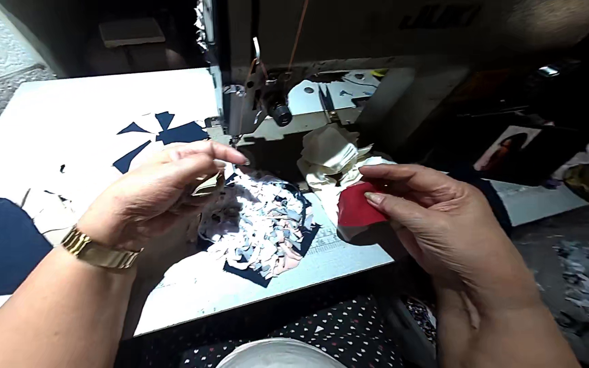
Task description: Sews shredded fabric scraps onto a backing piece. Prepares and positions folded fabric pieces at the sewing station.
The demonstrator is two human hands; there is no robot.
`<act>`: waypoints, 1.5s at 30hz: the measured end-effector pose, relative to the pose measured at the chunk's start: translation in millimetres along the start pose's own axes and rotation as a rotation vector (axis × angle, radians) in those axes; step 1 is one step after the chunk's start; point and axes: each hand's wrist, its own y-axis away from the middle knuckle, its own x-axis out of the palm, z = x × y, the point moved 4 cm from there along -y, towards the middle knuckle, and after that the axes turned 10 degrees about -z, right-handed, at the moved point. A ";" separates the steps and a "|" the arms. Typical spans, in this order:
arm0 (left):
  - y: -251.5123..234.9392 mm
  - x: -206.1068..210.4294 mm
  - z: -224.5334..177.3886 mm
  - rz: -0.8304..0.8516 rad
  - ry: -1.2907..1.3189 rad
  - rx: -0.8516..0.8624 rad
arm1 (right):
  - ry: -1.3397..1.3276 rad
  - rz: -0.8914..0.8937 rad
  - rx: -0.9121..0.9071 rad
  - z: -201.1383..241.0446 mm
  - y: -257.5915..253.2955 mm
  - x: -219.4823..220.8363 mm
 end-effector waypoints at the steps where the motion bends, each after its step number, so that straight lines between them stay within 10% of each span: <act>1: 0.8 2.6 0.2 0.035 -0.020 0.021 | -0.020 0.016 -0.009 2.2 -0.9 6.4; 12: 9.4 32.6 4.3 0.475 -0.112 0.132 | -0.096 0.250 -0.254 51.4 11.1 77.0; 26: 0.1 24.3 3.0 0.219 -0.523 0.254 | 0.149 0.165 0.126 15.4 57.0 78.0; 45: -5.2 31.8 14.1 0.120 -0.880 0.546 | 0.609 0.227 -0.211 11.8 52.4 78.2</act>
